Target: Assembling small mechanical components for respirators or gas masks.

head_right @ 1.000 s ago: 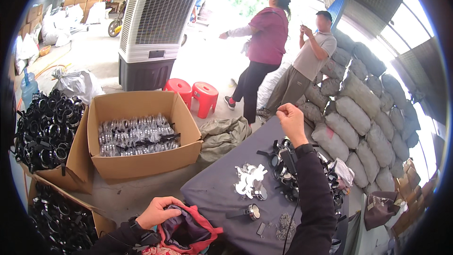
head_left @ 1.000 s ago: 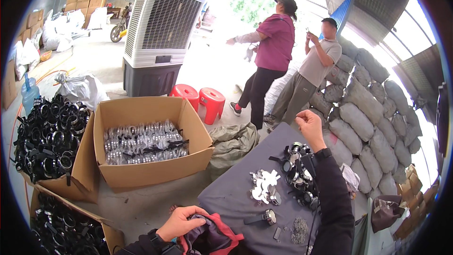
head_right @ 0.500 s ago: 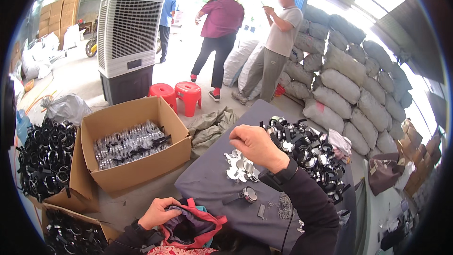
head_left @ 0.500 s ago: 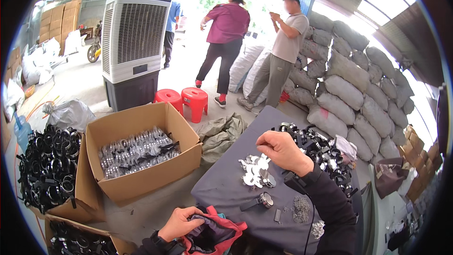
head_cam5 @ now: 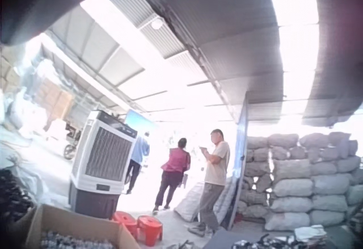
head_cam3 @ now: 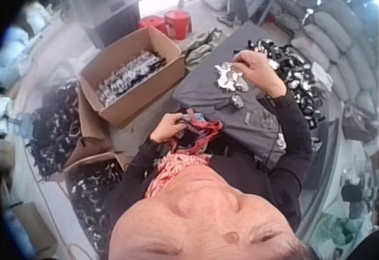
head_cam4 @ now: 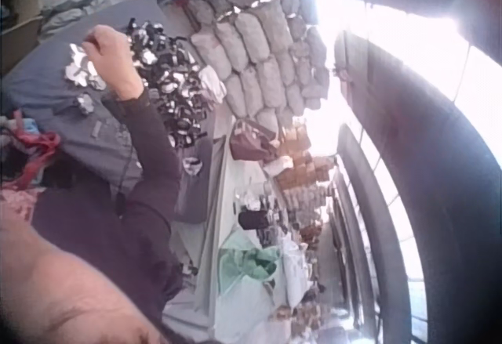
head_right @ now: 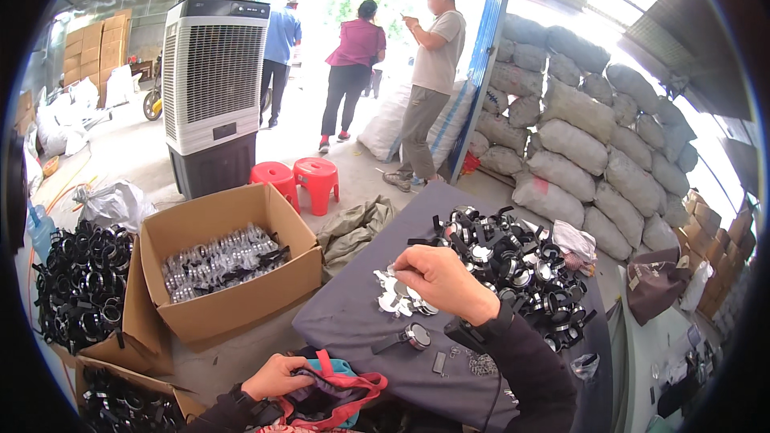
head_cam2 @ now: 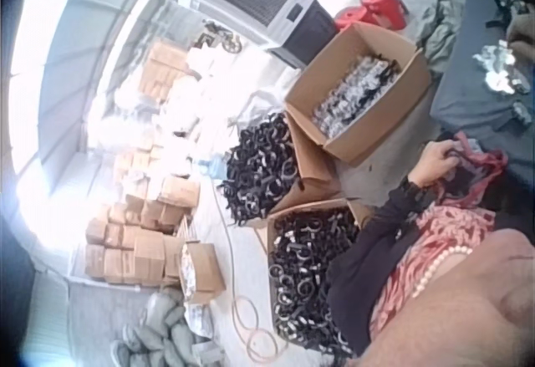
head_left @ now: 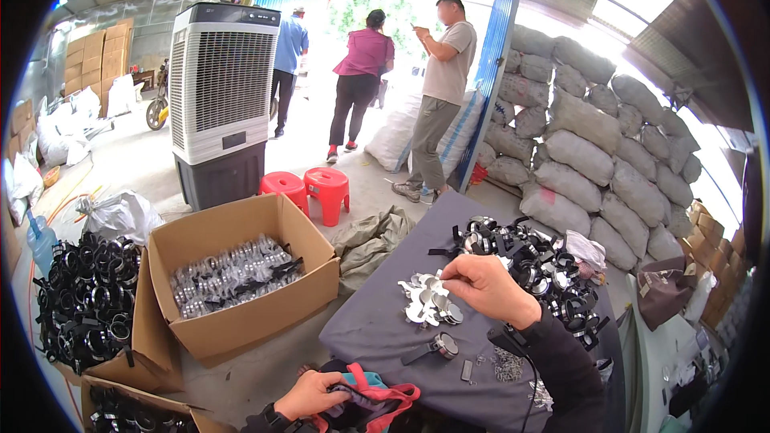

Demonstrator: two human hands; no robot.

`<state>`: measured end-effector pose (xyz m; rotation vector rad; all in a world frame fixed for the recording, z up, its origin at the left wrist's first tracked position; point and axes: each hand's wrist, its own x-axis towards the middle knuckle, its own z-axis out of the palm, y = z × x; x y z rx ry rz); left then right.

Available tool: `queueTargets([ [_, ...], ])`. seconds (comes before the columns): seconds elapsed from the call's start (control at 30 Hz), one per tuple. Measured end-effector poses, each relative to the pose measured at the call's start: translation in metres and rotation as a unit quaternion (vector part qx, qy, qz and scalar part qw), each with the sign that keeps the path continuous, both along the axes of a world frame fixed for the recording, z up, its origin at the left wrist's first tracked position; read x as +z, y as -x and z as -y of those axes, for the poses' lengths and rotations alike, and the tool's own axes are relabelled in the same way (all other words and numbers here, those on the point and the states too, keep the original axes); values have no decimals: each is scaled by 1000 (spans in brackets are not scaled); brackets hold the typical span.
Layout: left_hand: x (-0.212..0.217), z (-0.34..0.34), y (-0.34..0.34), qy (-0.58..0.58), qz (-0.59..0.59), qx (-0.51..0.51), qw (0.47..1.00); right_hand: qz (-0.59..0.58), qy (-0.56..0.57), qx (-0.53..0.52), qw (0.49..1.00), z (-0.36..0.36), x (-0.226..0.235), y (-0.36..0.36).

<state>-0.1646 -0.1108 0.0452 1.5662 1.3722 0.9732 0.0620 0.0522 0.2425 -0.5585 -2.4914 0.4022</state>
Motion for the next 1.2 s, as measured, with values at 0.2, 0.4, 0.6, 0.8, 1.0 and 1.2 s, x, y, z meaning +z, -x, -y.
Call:
queueTargets([
  [0.2,-3,-1,0,-15,8,11,1000,2,72,-21,997,12,-5,-7],
  [0.4,-9,-1,2,-25,17,6,1000,-5,70,-18,997,12,-11,-10],
  [0.6,-15,-2,1,-26,44,41,998,-7,83,-4,996,18,-17,-11],
  [0.8,-12,-3,1,-26,106,100,989,-1,100,18,995,33,-24,-18],
  [1.0,-8,-4,0,-18,272,171,947,18,121,12,992,53,-28,-27],
  [1.2,-3,-8,8,-33,360,196,912,1,326,117,938,91,-65,-29],
])
